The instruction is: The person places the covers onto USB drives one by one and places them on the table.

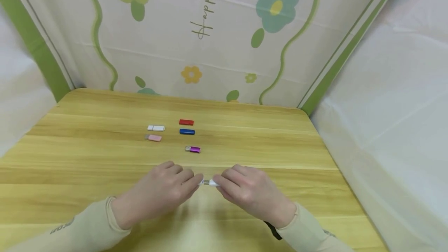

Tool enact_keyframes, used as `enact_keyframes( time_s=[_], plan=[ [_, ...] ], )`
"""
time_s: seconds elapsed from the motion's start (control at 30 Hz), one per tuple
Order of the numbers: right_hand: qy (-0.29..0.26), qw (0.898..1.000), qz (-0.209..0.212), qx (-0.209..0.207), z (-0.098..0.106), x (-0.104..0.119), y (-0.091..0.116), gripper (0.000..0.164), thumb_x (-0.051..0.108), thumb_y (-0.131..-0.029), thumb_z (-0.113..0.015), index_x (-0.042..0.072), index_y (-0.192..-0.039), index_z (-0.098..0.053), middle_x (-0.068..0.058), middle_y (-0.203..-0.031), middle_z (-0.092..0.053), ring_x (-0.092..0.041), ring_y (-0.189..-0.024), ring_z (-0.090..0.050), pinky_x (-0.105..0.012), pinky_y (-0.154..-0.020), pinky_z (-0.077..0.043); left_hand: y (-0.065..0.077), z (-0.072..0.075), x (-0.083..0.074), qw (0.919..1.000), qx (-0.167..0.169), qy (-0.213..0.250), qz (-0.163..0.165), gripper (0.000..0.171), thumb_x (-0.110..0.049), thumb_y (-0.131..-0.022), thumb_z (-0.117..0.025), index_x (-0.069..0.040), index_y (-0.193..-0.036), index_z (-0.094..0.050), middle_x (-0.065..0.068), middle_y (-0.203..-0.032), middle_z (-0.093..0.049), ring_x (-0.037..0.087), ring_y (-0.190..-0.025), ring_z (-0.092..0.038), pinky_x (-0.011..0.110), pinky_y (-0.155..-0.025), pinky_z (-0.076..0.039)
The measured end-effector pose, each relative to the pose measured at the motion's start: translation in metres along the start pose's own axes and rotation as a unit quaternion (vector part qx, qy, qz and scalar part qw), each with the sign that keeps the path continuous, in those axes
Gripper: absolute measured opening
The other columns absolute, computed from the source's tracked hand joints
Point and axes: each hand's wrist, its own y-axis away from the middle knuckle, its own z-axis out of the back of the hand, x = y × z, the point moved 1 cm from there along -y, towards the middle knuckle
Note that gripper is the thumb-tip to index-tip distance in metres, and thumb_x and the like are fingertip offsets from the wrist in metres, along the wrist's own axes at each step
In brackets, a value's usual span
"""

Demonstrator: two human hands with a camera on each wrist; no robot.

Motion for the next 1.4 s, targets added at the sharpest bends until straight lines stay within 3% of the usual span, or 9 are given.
enact_keyframes(
  time_s=[0.43,0.67,1.0,1.17,1.4],
  plan=[
    [-0.001,1.000,0.020,-0.008,-0.005,0.008,-0.007,0.023,0.008,-0.100,-0.049,0.008,-0.101,-0.073,0.003,-0.082,-0.062,-0.009,-0.068,-0.058,-0.013,-0.059,-0.049,0.004,0.011,-0.007,0.9997,-0.013,-0.018,-0.012,0.033,-0.006,-0.105,-0.034,-0.005,-0.092,-0.064,-0.003,-0.066,-0.051,0.013,-0.051,-0.044,0.022,-0.049,-0.037],
    [0.002,1.000,0.025,-0.003,-0.004,0.010,-0.011,0.020,0.007,-0.097,-0.053,0.007,-0.100,-0.073,0.003,-0.080,-0.061,-0.008,-0.066,-0.055,-0.013,-0.058,-0.047,0.005,0.013,-0.008,0.9993,-0.026,-0.022,-0.016,0.037,-0.006,-0.107,-0.032,-0.004,-0.094,-0.068,-0.001,-0.070,-0.059,0.014,-0.053,-0.051,0.022,-0.050,-0.039],
    [0.002,0.999,0.035,-0.015,-0.001,0.015,-0.015,0.022,0.010,-0.101,-0.051,0.006,-0.096,-0.073,0.002,-0.078,-0.058,-0.007,-0.062,-0.050,-0.010,-0.055,-0.041,0.004,0.018,-0.011,0.9989,-0.020,-0.036,-0.024,0.038,-0.006,-0.106,-0.032,-0.007,-0.085,-0.064,-0.004,-0.064,-0.046,0.009,-0.049,-0.031,0.019,-0.049,-0.019],
    [0.000,0.999,0.037,-0.010,0.000,0.016,-0.015,0.018,0.008,-0.099,-0.054,0.006,-0.096,-0.072,0.002,-0.078,-0.057,-0.007,-0.062,-0.048,-0.008,-0.054,-0.038,0.003,0.020,-0.012,0.9983,-0.019,-0.047,-0.029,0.041,-0.005,-0.107,-0.028,-0.007,-0.082,-0.062,-0.004,-0.062,-0.044,0.009,-0.048,-0.026,0.019,-0.047,-0.017],
    [-0.004,0.999,0.037,-0.012,0.000,0.016,-0.014,0.023,0.007,-0.101,-0.050,0.005,-0.095,-0.072,0.002,-0.075,-0.053,-0.007,-0.061,-0.044,-0.007,-0.052,-0.033,0.002,0.019,-0.014,0.9981,-0.026,-0.046,-0.032,0.045,-0.005,-0.107,-0.027,-0.007,-0.080,-0.062,-0.003,-0.060,-0.046,0.008,-0.046,-0.030,0.017,-0.046,-0.020]
  ],
)
